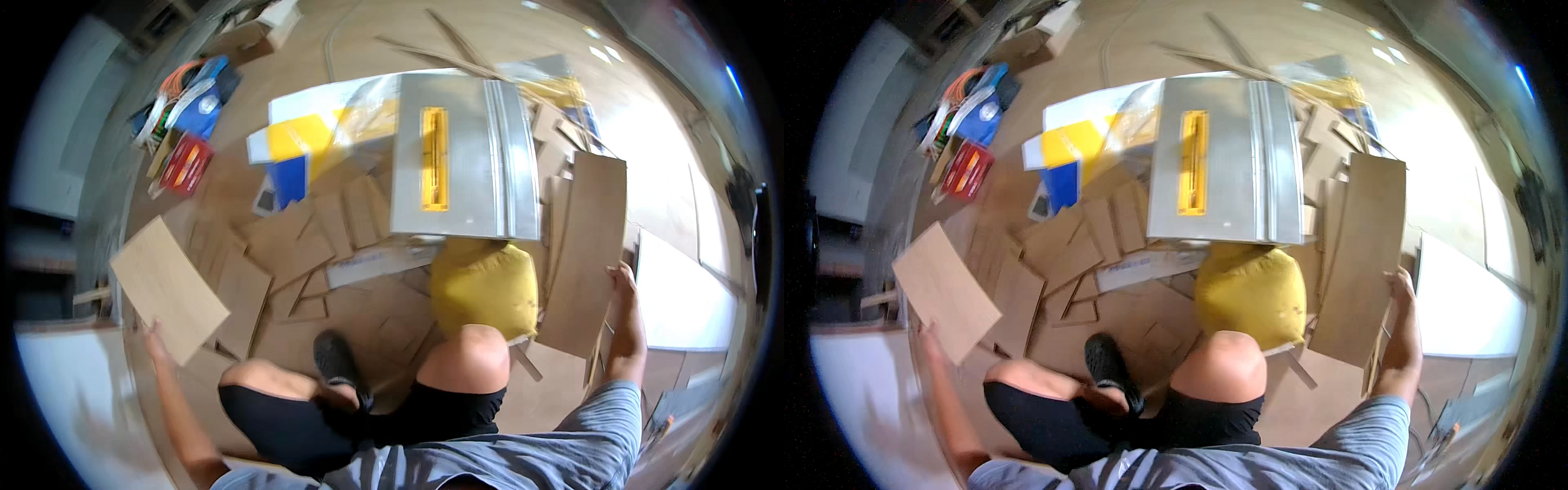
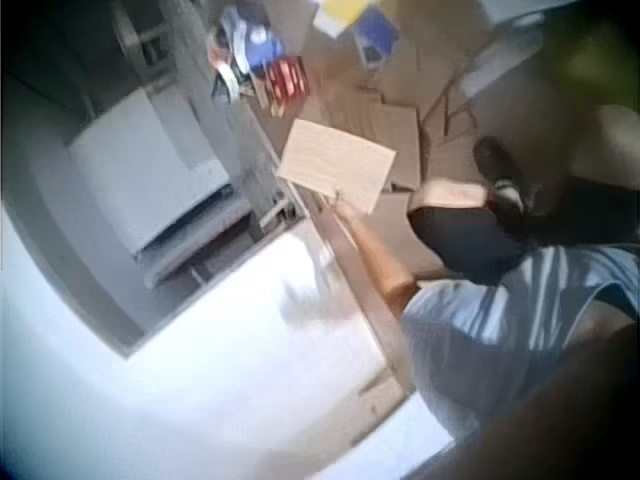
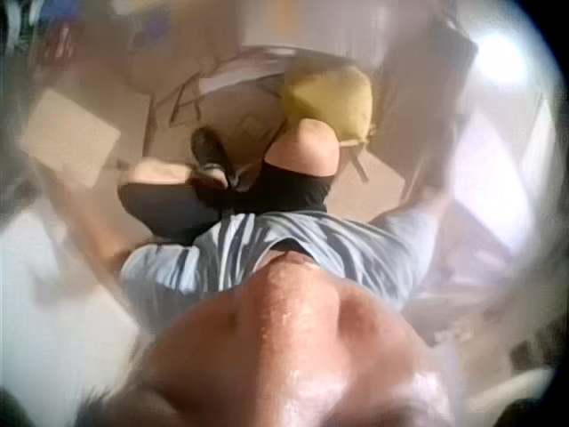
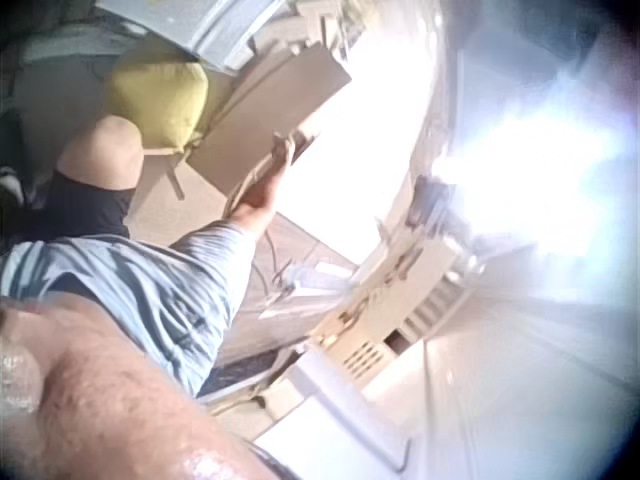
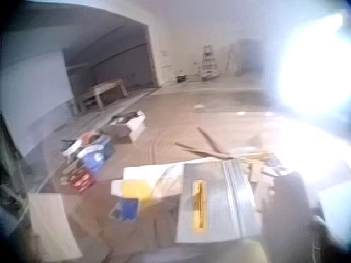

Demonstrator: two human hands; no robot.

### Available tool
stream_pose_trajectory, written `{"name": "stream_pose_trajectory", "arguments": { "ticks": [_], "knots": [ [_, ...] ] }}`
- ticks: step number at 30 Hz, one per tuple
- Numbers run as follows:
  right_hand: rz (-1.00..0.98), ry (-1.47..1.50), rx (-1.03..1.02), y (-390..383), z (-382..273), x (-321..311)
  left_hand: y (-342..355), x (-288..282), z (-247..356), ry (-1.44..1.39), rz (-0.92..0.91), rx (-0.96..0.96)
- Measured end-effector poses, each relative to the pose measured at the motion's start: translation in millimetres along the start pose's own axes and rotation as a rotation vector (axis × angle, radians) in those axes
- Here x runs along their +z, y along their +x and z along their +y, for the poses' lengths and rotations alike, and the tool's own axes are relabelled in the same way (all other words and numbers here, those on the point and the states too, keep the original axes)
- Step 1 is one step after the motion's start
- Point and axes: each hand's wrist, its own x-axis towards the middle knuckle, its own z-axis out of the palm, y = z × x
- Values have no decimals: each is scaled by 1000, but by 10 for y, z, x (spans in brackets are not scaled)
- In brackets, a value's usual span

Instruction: The person picks up a floorboard and cuts it using a table saw. Then, the person aligns the board onto the floor and taps it into place using a hammer and a tapping block.

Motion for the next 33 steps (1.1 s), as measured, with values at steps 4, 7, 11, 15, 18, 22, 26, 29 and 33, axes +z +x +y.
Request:
{"name": "stream_pose_trajectory", "arguments": {
  "ticks": [4,7,11,15,18,22,26,29,33],
  "knots": [
    [159,-132,-609,1428,-815,234,-1301,-1197,-1099,409,495,-338],
    [193,-727,-947,2235,-2323,433,-2012,-1441,-1953,174,750,-421],
    [-166,-320,-1235,2538,-4526,1490,-2988,-1634,-2479,429,704,-501],
    [-354,-417,-653,2329,-5543,2339,-3707,-1597,-2685,50,891,-515],
    [-485,-726,-365,2291,-5778,2565,-3995,-1574,-2649,121,927,-558],
    [-742,-482,-285,2410,-5804,2543,-4097,-1427,-2609,0,910,-510],
    [-725,-370,-267,2444,-5843,2507,-4011,-1260,-2717,-77,878,-528],
    [-591,-371,-439,2450,-5811,2436,-3906,-1229,-2856,-1,873,-541],
    [-285,-460,-736,2430,-5457,2061,-3771,-1377,-3087,84,828,-474]
  ]
}}
